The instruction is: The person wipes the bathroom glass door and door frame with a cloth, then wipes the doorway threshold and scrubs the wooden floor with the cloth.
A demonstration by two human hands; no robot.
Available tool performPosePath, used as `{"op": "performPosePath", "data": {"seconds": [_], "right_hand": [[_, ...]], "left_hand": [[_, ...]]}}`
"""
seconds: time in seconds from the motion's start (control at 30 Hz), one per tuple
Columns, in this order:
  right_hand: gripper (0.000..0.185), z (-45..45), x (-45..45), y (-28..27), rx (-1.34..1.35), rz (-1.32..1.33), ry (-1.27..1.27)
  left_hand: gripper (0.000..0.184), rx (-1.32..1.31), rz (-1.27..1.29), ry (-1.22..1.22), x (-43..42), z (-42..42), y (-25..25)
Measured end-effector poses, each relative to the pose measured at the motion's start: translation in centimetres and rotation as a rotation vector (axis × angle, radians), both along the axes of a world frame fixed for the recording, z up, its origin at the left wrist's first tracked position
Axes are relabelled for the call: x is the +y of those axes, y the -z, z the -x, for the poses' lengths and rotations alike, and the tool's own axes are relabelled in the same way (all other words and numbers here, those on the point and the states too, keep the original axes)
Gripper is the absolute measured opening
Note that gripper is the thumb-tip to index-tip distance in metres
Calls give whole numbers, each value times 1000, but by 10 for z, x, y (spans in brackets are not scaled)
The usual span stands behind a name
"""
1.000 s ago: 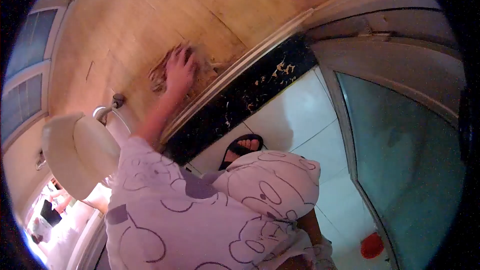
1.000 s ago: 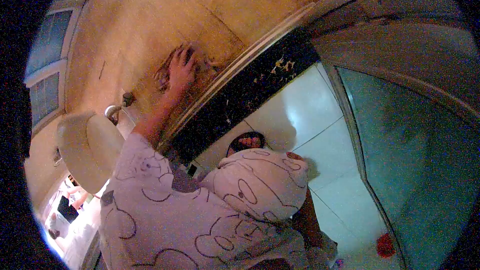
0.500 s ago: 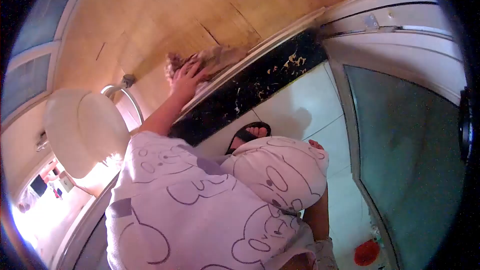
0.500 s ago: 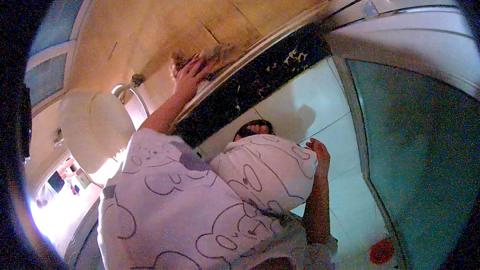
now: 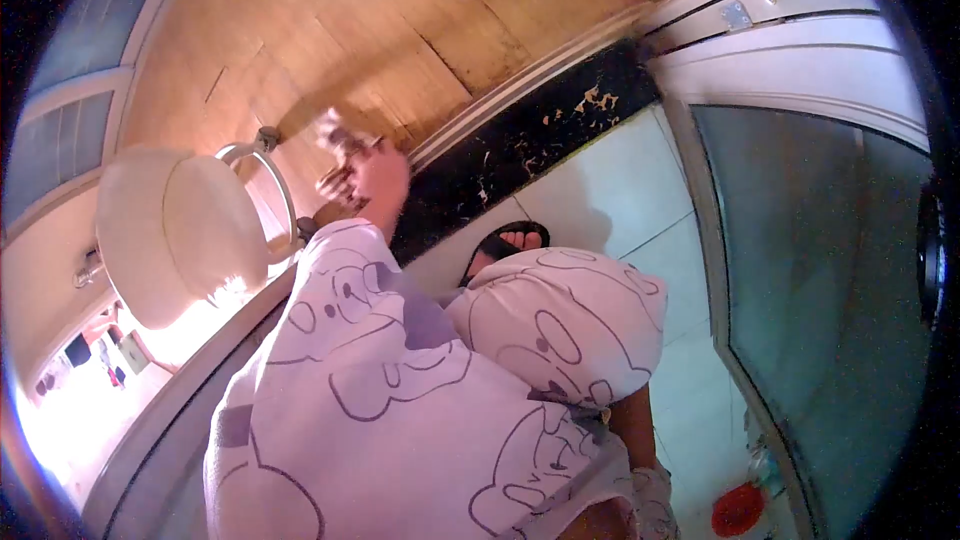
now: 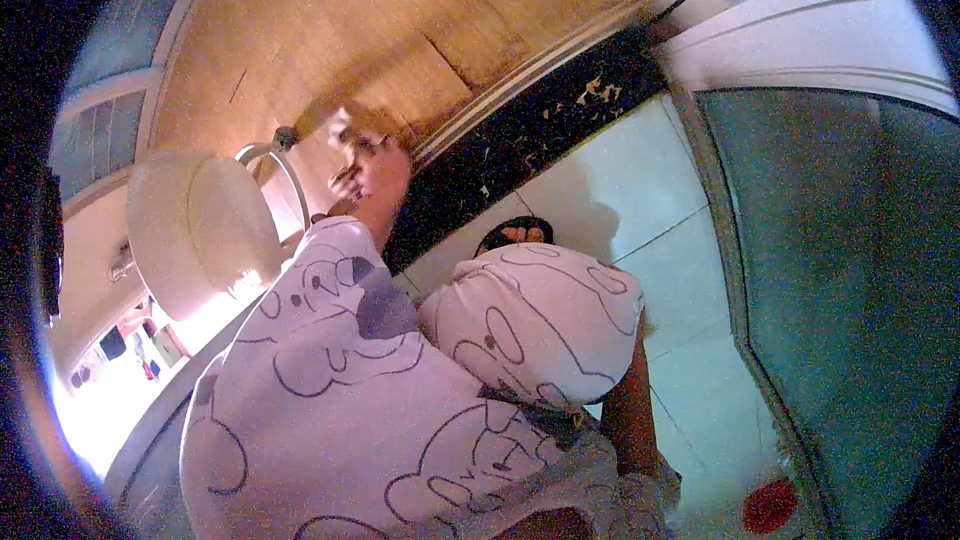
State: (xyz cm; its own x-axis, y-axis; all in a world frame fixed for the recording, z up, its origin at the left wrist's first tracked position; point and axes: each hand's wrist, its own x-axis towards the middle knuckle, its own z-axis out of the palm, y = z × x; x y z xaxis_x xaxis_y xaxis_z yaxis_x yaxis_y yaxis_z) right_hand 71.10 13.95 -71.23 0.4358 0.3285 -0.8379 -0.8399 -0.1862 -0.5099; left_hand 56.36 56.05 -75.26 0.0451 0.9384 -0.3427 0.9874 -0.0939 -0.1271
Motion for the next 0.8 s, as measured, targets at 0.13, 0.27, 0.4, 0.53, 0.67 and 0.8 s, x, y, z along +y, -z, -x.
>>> {"op": "performPosePath", "data": {"seconds": [0.13,0.27,0.4,0.53,0.67,0.8], "right_hand": [[36,-5,2,-4,-15,-11,-10],[36,-11,-1,-12,-60,-49,19],[36,-25,-19,-15,-172,-255,173],[34,-30,-34,-2,21,-66,194],[33,-21,-29,-6,93,73,109],[33,-15,-18,-10,41,88,41]], "left_hand": [[21,-208,-54,432,-29,-95,8],[14,-673,-51,609,-53,-166,14],[17,-960,344,810,-6,-66,10],[51,-466,286,715,59,84,-19],[72,264,607,1009,40,144,-27],[60,283,473,411,23,143,5]]}}
